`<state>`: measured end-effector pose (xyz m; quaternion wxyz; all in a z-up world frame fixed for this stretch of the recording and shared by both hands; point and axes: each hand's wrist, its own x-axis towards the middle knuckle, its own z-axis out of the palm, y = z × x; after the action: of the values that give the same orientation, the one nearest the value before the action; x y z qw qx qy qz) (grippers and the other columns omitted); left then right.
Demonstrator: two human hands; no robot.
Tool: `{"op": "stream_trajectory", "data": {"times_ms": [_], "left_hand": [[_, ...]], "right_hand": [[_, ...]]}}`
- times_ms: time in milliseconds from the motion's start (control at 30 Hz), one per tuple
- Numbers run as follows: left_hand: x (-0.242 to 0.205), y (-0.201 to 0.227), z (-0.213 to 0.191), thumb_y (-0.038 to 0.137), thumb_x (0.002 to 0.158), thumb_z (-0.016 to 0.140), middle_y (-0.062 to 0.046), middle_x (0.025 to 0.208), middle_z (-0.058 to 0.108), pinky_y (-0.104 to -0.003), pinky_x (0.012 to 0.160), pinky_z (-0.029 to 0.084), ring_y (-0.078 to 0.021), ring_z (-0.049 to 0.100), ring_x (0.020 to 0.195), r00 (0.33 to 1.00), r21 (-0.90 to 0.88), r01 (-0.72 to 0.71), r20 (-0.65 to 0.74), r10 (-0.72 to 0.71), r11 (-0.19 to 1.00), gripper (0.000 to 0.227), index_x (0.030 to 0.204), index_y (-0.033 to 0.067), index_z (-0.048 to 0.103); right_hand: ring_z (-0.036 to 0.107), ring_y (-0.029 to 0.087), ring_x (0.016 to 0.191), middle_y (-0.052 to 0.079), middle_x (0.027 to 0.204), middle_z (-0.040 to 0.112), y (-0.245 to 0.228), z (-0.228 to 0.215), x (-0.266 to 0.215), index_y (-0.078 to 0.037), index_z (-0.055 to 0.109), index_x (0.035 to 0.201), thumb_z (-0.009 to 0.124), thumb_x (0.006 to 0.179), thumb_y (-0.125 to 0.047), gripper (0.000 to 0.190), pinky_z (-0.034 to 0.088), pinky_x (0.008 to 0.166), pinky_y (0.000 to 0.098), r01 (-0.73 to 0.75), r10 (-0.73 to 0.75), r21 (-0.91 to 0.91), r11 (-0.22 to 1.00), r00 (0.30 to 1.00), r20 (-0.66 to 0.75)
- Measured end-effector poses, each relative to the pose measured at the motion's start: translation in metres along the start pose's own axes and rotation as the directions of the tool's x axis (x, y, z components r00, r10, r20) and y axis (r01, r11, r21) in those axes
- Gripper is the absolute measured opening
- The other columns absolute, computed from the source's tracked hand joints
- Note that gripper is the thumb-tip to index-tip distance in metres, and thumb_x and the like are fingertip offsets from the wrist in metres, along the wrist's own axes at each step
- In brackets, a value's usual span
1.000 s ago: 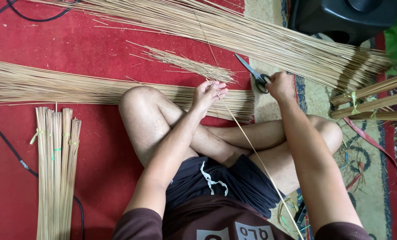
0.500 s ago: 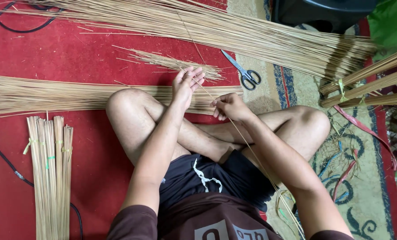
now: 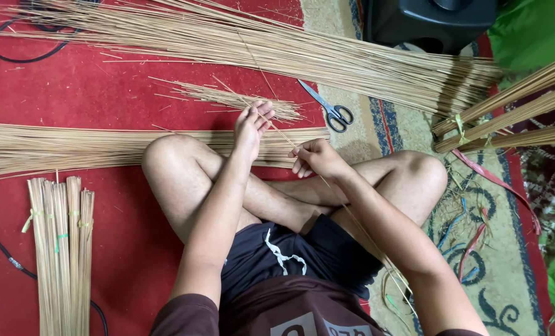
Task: Trimming long wooden sticks to a uniform length using scissors while sitting on the floor.
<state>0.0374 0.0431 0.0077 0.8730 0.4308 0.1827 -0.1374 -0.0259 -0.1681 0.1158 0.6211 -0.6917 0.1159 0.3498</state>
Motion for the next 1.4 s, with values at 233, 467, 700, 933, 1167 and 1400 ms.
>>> {"op": "stream_trajectory", "data": {"times_ms": [233, 467, 700, 933, 1167, 1400], "left_hand": [[-0.038, -0.001, 0.037, 0.051, 0.104, 0.058, -0.011, 0.137, 0.068, -0.035, 0.098, 0.044, -0.024, 0.063, 0.125, 0.935, 0.178, 0.162, 0.288, -0.209, 0.971, 0.051, 0.134, 0.0106, 0.067], [0.001, 0.004, -0.003, 0.044, 0.11, 0.046, -0.006, 0.143, 0.064, -0.036, 0.102, 0.048, -0.0207, 0.063, 0.126, 0.989, -0.053, -0.095, 0.109, 0.101, 0.994, 0.043, 0.135, 0.014, 0.065], [-0.022, 0.008, 0.027, 0.066, 0.104, 0.044, -0.007, 0.147, 0.06, -0.037, 0.1, 0.053, -0.0217, 0.062, 0.128, 0.972, -0.045, 0.026, 0.236, -0.015, 0.999, 0.064, 0.144, 0.0178, 0.058], [-0.014, 0.002, 0.02, 0.056, 0.103, 0.052, -0.013, 0.133, 0.069, -0.035, 0.094, 0.053, -0.0224, 0.066, 0.123, 0.956, 0.072, -0.005, 0.293, -0.016, 0.997, 0.059, 0.138, 0.0107, 0.066], [-0.013, 0.008, 0.016, 0.054, 0.109, 0.042, -0.008, 0.146, 0.061, -0.035, 0.099, 0.053, -0.0208, 0.064, 0.124, 0.976, -0.08, -0.097, 0.19, 0.111, 0.992, 0.055, 0.144, 0.0149, 0.058], [-0.048, 0.007, 0.041, 0.042, 0.106, 0.056, -0.012, 0.144, 0.063, -0.033, 0.089, 0.05, -0.0238, 0.065, 0.125, 0.928, 0.067, -0.021, 0.372, -0.005, 0.998, 0.051, 0.147, 0.0109, 0.057]], "right_hand": [[0.074, 0.022, 0.053, 0.022, 0.07, 0.072, -0.01, 0.011, 0.023, 0.006, 0.068, 0.097, 0.054, 0.106, -0.017, 0.028, 0.063, 0.049, 0.0304, 0.098, -0.097, 0.045, 0.994, 0.995, -0.031], [0.07, 0.019, 0.052, 0.019, 0.068, 0.07, -0.02, 0.002, -0.009, 0.007, 0.066, 0.101, 0.05, 0.106, -0.015, 0.027, 0.059, 0.047, 0.0256, 0.082, -0.083, 0.009, 0.997, 0.994, 0.073], [0.065, 0.016, 0.047, 0.014, 0.062, 0.067, -0.016, 0.007, 0.006, 0.003, 0.068, 0.099, 0.05, 0.106, -0.013, 0.025, 0.052, 0.046, 0.0228, 0.19, -0.189, -0.019, 0.982, 0.981, 0.038], [0.067, 0.017, 0.046, 0.018, 0.063, 0.069, -0.028, 0.007, 0.008, 0.001, 0.07, 0.091, 0.05, 0.104, -0.012, 0.027, 0.053, 0.044, 0.0247, 0.19, -0.19, -0.06, 0.98, 0.982, 0.013], [0.064, 0.014, 0.047, 0.01, 0.06, 0.063, -0.025, -0.004, -0.007, -0.002, 0.066, 0.086, 0.052, 0.103, -0.011, 0.024, 0.045, 0.042, 0.0191, 0.146, -0.143, -0.037, 0.989, 0.986, 0.085], [0.06, 0.013, 0.045, 0.01, 0.058, 0.059, -0.037, 0.007, 0.003, -0.001, 0.064, 0.084, 0.051, 0.105, -0.012, 0.026, 0.051, 0.045, 0.0215, 0.188, -0.188, 0.002, 0.982, 0.981, 0.04]]}}
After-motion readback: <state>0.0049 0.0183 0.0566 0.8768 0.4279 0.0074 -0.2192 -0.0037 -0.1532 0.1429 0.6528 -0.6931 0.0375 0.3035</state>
